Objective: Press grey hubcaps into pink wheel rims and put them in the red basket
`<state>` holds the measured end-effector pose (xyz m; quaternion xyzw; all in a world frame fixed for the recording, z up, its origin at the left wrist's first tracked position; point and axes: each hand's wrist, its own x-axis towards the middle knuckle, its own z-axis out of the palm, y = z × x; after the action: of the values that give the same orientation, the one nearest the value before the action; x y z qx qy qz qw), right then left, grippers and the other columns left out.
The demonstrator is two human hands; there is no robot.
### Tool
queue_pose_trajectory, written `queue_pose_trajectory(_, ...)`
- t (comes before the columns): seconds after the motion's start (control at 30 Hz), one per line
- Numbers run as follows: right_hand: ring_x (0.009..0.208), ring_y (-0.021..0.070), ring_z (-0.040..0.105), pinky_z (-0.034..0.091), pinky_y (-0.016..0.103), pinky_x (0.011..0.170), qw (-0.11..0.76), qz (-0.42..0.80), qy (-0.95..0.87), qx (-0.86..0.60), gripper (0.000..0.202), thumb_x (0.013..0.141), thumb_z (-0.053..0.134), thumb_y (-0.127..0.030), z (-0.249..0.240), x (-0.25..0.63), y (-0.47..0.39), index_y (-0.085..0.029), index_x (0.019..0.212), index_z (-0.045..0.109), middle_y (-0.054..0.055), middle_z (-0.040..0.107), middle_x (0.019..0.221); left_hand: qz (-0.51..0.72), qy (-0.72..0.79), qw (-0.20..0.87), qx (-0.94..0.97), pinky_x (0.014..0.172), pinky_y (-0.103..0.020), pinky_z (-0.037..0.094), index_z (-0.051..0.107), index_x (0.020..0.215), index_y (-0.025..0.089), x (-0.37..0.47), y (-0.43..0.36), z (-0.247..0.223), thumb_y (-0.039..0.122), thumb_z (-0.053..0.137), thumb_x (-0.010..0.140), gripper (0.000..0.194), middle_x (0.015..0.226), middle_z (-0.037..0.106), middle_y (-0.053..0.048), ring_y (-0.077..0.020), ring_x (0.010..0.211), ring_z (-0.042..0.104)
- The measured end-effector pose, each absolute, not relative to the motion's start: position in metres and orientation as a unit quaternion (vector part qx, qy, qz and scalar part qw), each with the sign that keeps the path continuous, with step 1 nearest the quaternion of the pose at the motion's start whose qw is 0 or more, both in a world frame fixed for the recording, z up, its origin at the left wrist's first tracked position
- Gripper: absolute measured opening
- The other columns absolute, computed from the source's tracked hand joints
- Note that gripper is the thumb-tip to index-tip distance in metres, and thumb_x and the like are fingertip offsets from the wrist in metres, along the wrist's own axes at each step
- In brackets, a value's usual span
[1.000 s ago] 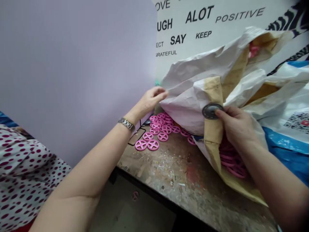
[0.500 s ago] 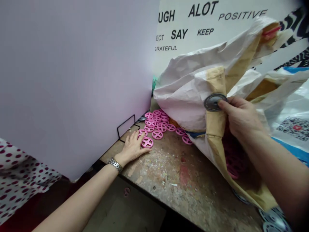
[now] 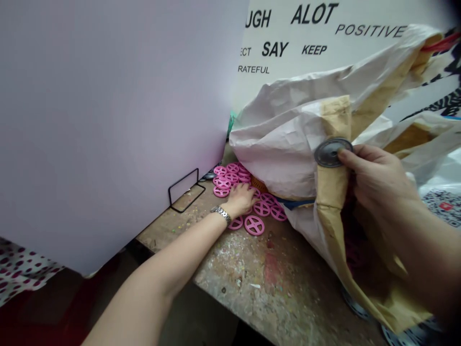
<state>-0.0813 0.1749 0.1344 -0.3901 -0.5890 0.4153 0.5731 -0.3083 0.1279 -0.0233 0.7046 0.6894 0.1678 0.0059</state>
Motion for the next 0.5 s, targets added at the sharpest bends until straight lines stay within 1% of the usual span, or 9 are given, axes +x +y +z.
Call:
queue_pose_trajectory(0.07,0.056,0.0115,0.05,0.04,0.029,0.06,0.588,0.412,-0.58,-0.383,0.015,0.077,0.07,-0.014,0.135,-0.082,0.176,-0.021,0.066,0.061,-0.001,0.059,0.065,0.165,0.685,0.009,0.71,0.109,-0.054,0.039,0.06,0.13,0.021,-0.307,0.154,-0.025,0.041,0.053,0.099,0.038,0.139,0.055,-0.014,-0.0331,0.132,0.047)
queue_pose_trajectory(0.17,0.054,0.0108,0.05,0.037,0.029,0.057,0.597,0.41,-0.576,-0.379,0.014,0.078,0.069,-0.011,0.137,-0.084,0.175,-0.017,0.068,0.061,-0.001,0.059,0.062,0.173,0.688,0.006,0.705,0.109,-0.059,0.04,0.053,0.138,0.021,-0.304,0.188,-0.033,0.037,0.059,0.097,0.045,0.147,0.048,-0.012,-0.0326,0.133,0.047)
queue_pose_trajectory(0.27,0.055,0.0107,0.051,0.037,0.029,0.057,0.592,0.413,-0.579,-0.379,0.011,0.079,0.067,-0.011,0.138,-0.084,0.174,-0.016,0.071,0.062,-0.001,0.059,0.062,0.189,0.702,0.002,0.687,0.111,-0.061,0.038,0.048,0.143,0.022,-0.299,0.213,-0.042,0.039,0.061,0.096,0.052,0.153,0.042,-0.013,-0.0342,0.136,0.045)
queue_pose_trajectory(0.33,0.056,0.0104,0.052,0.038,0.027,0.056,0.589,0.414,-0.586,-0.371,0.009,0.078,0.068,-0.013,0.138,-0.084,0.175,-0.016,0.071,0.063,-0.001,0.06,0.064,0.2,0.708,0.0,0.677,0.113,-0.064,0.033,0.041,0.149,0.022,-0.296,0.226,-0.047,0.042,0.058,0.097,0.059,0.158,0.035,-0.014,-0.0372,0.142,0.037)
queue_pose_trajectory(0.4,0.055,0.0101,0.052,0.039,0.025,0.054,0.592,0.416,-0.593,-0.354,0.009,0.072,0.072,-0.018,0.137,-0.082,0.178,-0.016,0.069,0.063,-0.001,0.061,0.063,0.211,0.708,-0.007,0.674,0.114,-0.064,0.03,0.032,0.155,0.022,-0.294,0.236,-0.05,0.046,0.055,0.097,0.067,0.164,0.024,-0.017,-0.0398,0.147,0.027)
queue_pose_trajectory(0.43,0.054,0.0101,0.051,0.039,0.024,0.052,0.594,0.416,-0.596,-0.345,0.012,0.067,0.075,-0.021,0.136,-0.081,0.18,-0.017,0.068,0.063,-0.002,0.061,0.062,0.215,0.705,-0.013,0.675,0.115,-0.063,0.028,0.029,0.157,0.022,-0.293,0.241,-0.05,0.046,0.053,0.098,0.068,0.165,0.021,-0.017,-0.04,0.149,0.023)
queue_pose_trajectory(0.47,0.053,0.0101,0.051,0.039,0.024,0.05,0.596,0.418,-0.598,-0.335,0.016,0.062,0.078,-0.024,0.136,-0.08,0.183,-0.018,0.067,0.063,-0.002,0.06,0.06,0.219,0.701,-0.02,0.679,0.116,-0.062,0.028,0.028,0.157,0.022,-0.292,0.247,-0.049,0.045,0.053,0.098,0.068,0.166,0.02,-0.017,-0.0395,0.149,0.023)
queue_pose_trajectory(0.5,0.052,0.0102,0.051,0.04,0.023,0.048,0.597,0.419,-0.601,-0.327,0.02,0.057,0.08,-0.026,0.135,-0.079,0.184,-0.019,0.066,0.064,-0.003,0.06,0.059,0.221,0.695,-0.027,0.684,0.116,-0.062,0.028,0.031,0.155,0.023,-0.291,0.253,-0.047,0.043,0.054,0.098,0.065,0.165,0.023,-0.016,-0.0384,0.148,0.027)
